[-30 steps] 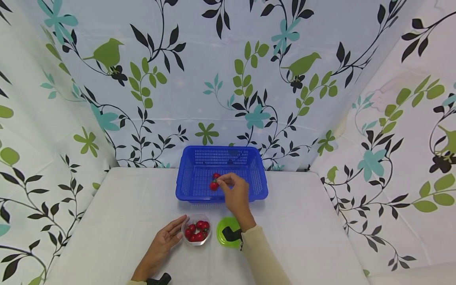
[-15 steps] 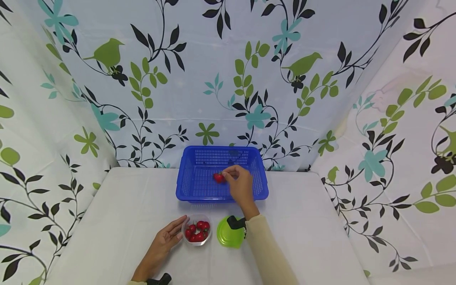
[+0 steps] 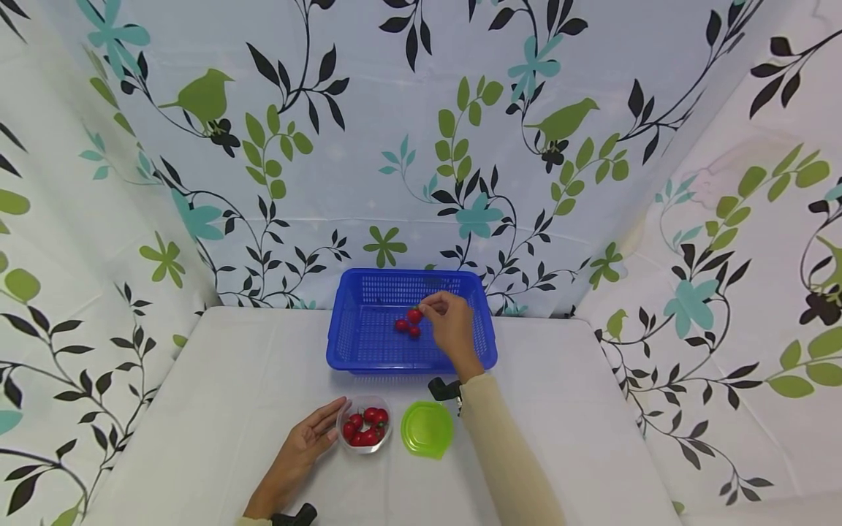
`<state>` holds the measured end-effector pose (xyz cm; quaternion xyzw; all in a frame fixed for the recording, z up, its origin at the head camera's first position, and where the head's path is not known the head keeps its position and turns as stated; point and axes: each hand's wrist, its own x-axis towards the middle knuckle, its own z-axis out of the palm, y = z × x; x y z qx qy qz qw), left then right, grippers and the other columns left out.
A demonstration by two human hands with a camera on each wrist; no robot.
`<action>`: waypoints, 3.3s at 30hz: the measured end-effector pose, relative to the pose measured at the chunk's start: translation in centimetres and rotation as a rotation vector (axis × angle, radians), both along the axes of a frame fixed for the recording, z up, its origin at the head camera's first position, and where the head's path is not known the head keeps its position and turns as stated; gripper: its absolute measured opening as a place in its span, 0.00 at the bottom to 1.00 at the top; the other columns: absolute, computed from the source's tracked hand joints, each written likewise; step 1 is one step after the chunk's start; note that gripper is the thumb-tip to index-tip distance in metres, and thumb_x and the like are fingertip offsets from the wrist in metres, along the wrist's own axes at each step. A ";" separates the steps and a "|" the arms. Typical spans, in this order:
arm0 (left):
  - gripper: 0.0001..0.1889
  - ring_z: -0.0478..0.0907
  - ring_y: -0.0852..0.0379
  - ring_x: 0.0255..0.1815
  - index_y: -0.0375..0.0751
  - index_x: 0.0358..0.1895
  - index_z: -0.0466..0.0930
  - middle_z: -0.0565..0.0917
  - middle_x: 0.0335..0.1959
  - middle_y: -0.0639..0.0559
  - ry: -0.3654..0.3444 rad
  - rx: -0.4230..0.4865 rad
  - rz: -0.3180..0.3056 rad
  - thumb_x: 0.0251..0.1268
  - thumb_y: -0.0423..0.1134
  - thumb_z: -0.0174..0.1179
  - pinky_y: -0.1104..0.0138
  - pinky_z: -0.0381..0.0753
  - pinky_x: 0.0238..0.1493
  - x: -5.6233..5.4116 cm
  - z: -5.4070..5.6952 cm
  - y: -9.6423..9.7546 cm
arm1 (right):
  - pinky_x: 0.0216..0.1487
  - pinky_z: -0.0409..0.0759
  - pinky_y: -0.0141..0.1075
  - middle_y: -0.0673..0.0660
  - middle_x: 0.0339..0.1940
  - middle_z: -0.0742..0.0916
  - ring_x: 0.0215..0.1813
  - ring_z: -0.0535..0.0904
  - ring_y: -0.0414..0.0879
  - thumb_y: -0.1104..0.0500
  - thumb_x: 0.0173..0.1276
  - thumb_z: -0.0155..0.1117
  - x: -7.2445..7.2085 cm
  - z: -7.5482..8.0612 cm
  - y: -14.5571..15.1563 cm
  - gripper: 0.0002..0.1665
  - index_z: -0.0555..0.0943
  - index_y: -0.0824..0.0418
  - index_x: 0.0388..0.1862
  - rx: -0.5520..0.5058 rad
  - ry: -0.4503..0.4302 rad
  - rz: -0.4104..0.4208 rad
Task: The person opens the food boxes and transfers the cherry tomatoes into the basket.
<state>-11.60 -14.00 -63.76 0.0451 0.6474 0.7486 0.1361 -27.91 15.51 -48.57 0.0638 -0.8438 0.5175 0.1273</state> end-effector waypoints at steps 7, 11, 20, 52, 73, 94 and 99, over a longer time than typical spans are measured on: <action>0.30 0.70 0.75 0.76 0.47 0.81 0.66 0.70 0.82 0.49 -0.037 -0.003 0.013 0.80 0.38 0.61 0.83 0.69 0.70 -0.1 0.0 -0.1 | 0.50 0.84 0.44 0.56 0.40 0.94 0.45 0.90 0.49 0.59 0.74 0.73 -1.7 -0.5 0.4 0.03 0.89 0.57 0.40 0.047 -0.064 -0.004; 0.30 0.70 0.76 0.75 0.50 0.80 0.68 0.72 0.81 0.53 -0.053 -0.009 0.015 0.80 0.39 0.62 0.83 0.69 0.70 -0.1 0.0 -0.1 | 0.53 0.85 0.47 0.56 0.40 0.93 0.45 0.89 0.50 0.58 0.75 0.72 -2.9 -0.9 0.8 0.04 0.89 0.57 0.40 0.061 -0.117 0.007; 0.30 0.70 0.77 0.75 0.51 0.81 0.67 0.71 0.81 0.54 -0.077 -0.008 0.009 0.80 0.39 0.62 0.83 0.70 0.69 -0.3 0.0 -0.2 | 0.48 0.86 0.45 0.57 0.39 0.94 0.44 0.91 0.53 0.59 0.74 0.72 -5.4 -1.3 1.3 0.04 0.90 0.59 0.41 0.177 -0.176 0.057; 0.30 0.69 0.76 0.76 0.51 0.82 0.66 0.69 0.83 0.53 -0.048 -0.006 -0.020 0.80 0.39 0.60 0.82 0.69 0.71 -0.3 -0.3 -0.4 | 0.51 0.82 0.44 0.57 0.39 0.91 0.44 0.84 0.51 0.68 0.71 0.69 -9.7 -4.7 2.0 0.08 0.89 0.59 0.31 0.469 -0.445 0.140; 0.32 0.70 0.76 0.75 0.51 0.81 0.67 0.70 0.83 0.53 -0.085 -0.016 0.008 0.78 0.40 0.63 0.83 0.69 0.68 -0.2 -0.1 -0.3 | 0.56 0.84 0.46 0.57 0.41 0.92 0.48 0.86 0.51 0.67 0.71 0.70 -9.4 -4.8 2.6 0.06 0.91 0.61 0.36 0.449 -0.491 0.162; 0.32 0.70 0.75 0.75 0.52 0.81 0.67 0.69 0.83 0.55 -0.101 -0.025 0.018 0.77 0.41 0.65 0.82 0.70 0.69 -0.2 -0.1 -0.1 | 0.61 0.87 0.52 0.52 0.47 0.93 0.52 0.89 0.48 0.49 0.76 0.72 -2.0 2.4 -2.1 0.12 0.88 0.53 0.52 0.306 -0.054 0.169; 0.32 0.70 0.78 0.73 0.52 0.81 0.67 0.69 0.83 0.56 -0.101 -0.026 0.017 0.78 0.41 0.64 0.82 0.71 0.69 -0.2 0.0 -0.1 | 0.67 0.83 0.56 0.51 0.50 0.94 0.58 0.88 0.49 0.49 0.75 0.73 1.1 3.3 -3.8 0.17 0.86 0.50 0.58 0.267 0.017 0.185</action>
